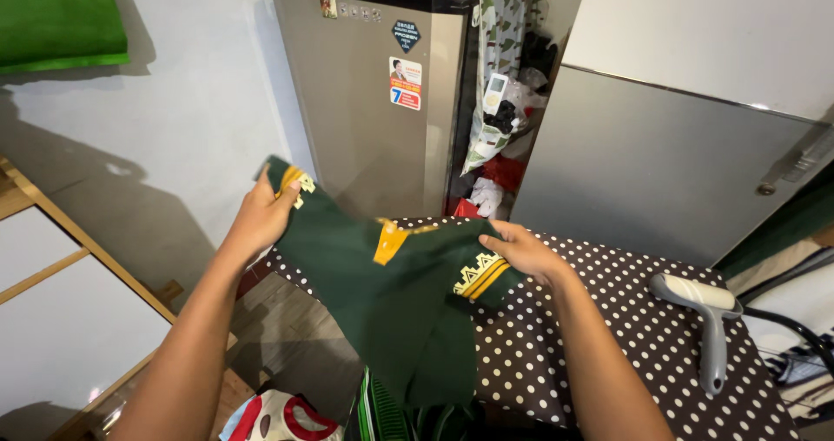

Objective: The person uses a lint roller to clean a green shirt with yellow trim on an ironing board. They roll the lint roller over the shirt's surface, flip the shirt, and continue rolling to remove lint or debris.

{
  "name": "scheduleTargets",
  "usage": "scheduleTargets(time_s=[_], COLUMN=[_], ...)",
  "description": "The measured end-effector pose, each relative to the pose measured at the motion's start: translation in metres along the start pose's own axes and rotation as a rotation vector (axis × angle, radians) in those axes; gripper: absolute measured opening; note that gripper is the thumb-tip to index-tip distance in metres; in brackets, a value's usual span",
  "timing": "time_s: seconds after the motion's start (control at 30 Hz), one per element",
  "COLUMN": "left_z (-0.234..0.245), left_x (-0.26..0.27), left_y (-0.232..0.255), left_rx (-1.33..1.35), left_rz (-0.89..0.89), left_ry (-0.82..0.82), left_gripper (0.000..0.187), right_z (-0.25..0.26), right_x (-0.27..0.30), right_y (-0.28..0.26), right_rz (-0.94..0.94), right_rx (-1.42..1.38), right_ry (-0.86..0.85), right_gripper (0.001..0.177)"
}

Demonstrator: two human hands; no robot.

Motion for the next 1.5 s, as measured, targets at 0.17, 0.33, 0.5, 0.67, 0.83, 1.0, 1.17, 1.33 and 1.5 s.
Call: scheduleTargets(time_s=[0.17,0.33,0.5,0.67,0.83,1.0,1.17,1.33,1.5], left_z=[0.022,0.086,0.14,0.107,0.007,-0.092,-0.116,-0.123,-0.233], left_x=[0.01,0.036,0.067,0.035,0.003,0.004,-0.012,0.005,0.022], left_y=[-0.015,-0.027,0.011,-0.014,-0.051,-0.061,-0.055,0.032,0.101], left_rx=[-0.131,0.551,1.116,1.09,0.357,0.495,-0.061,-0.441,-0.053], left_rz=[-0.03,0.215,-0.094,0.195,0.368,0.336,0.087,-0.436,-0.657], left_ry=[0.005,0.173,0.048,0.021,0.13,0.014,0.15,0.411,-0.192], left_gripper=[0.058,0.057,0.057,0.055,0.045,0.043,0.072,0.074,0.035], right_z=[-0.017,-0.085,-0.136,-0.079,0.006,0.09,0.123,0.124,0.12], right_x=[-0.002,0.005,0.024,0.005,0.013,0.033,0.057,0.086,0.113], right_y=[0.003,-0.027,-0.063,-0.051,-0.005,0.05,0.074,0.071,0.066], right_rz=[-0.072,-0.088,0.048,0.036,-0.136,-0.272,-0.354,-0.463,-0.525], right_rx=[-0.104,-0.091,-0.336,-0.105,-0.095,0.355,0.551,0.467,0.573], right_ry=[-0.021,-0.214,-0.525,-0.256,-0.165,0.148,0.254,0.311,0.163], right_gripper=[0.06,0.067,0.071,0.067,0.051,0.055,0.063,0.059,0.062])
Point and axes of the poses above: each hand's wrist, its own x-axis away from the middle knuckle, its own z-axis out of the back of the hand, y = z × x, the point moved 7 cm from there along -x, towards the middle knuckle, and after that the axes turned 2 degrees about -z, right-handed, at the moved point
